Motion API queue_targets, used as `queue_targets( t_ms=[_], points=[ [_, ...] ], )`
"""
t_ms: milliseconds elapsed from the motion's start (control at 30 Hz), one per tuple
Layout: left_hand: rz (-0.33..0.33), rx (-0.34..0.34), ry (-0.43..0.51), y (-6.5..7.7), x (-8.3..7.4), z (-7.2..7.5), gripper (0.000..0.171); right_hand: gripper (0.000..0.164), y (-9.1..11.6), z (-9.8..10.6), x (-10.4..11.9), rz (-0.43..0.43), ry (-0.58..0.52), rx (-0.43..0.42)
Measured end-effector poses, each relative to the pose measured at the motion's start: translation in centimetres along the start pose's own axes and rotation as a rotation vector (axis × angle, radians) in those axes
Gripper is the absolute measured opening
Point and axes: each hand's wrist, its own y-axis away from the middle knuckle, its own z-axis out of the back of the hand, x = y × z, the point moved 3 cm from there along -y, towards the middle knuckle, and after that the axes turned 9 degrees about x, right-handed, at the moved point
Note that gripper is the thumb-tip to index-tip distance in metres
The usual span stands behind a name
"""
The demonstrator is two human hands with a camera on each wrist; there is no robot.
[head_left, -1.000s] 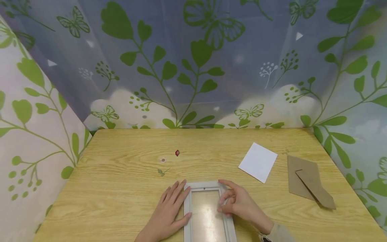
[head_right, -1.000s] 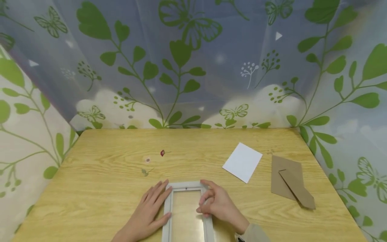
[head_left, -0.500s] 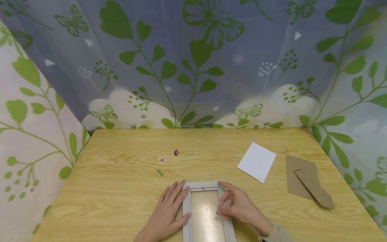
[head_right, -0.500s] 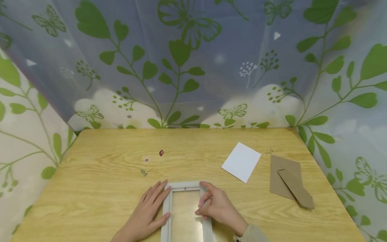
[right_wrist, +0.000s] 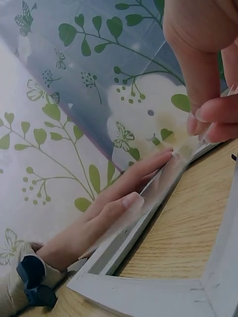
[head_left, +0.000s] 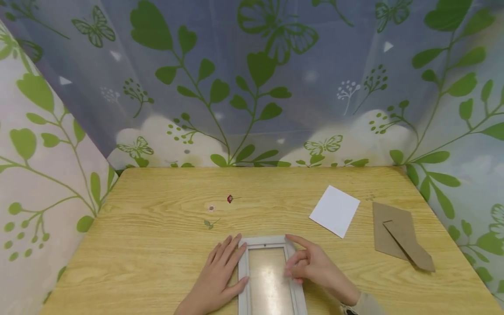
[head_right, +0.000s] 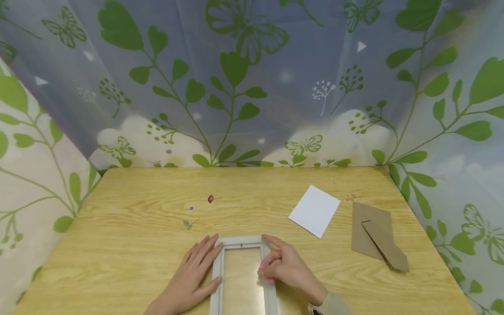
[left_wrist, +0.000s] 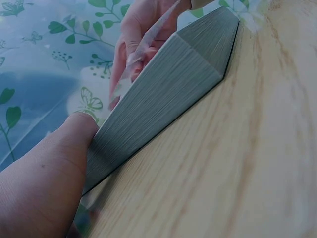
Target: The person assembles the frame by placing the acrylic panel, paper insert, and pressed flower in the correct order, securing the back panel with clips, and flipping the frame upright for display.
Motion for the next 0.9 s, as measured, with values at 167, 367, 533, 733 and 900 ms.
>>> queue_targets(
  t_ms=[167,367,533,733,900],
  points=[
    [-0.001,0.002,-0.003,-0.1,0.0,-0.1,0.070,0.089,0.7,-0.1,-0.1,0.028,-0.037,0.050],
    [0.015,0.023,0.012,-0.1,0.0,0.0,0.070,0.089,1.8,-1.7,-0.6,0.063,-0.086,0.156],
    [0.015,0.016,0.004,0.0,0.0,0.2,0.070,0.069,2.1,-2.5,-1.3,0.078,-0.085,0.160],
    [0.006,0.009,0.002,-0.1,0.0,0.3,0.069,0.045,2.1,-2.5,-1.6,0.015,-0.123,0.105],
    [0.010,0.014,0.012,-0.1,0.0,0.4,0.069,0.044,2.1,-2.3,-1.8,-0.023,-0.193,0.064]
  ],
)
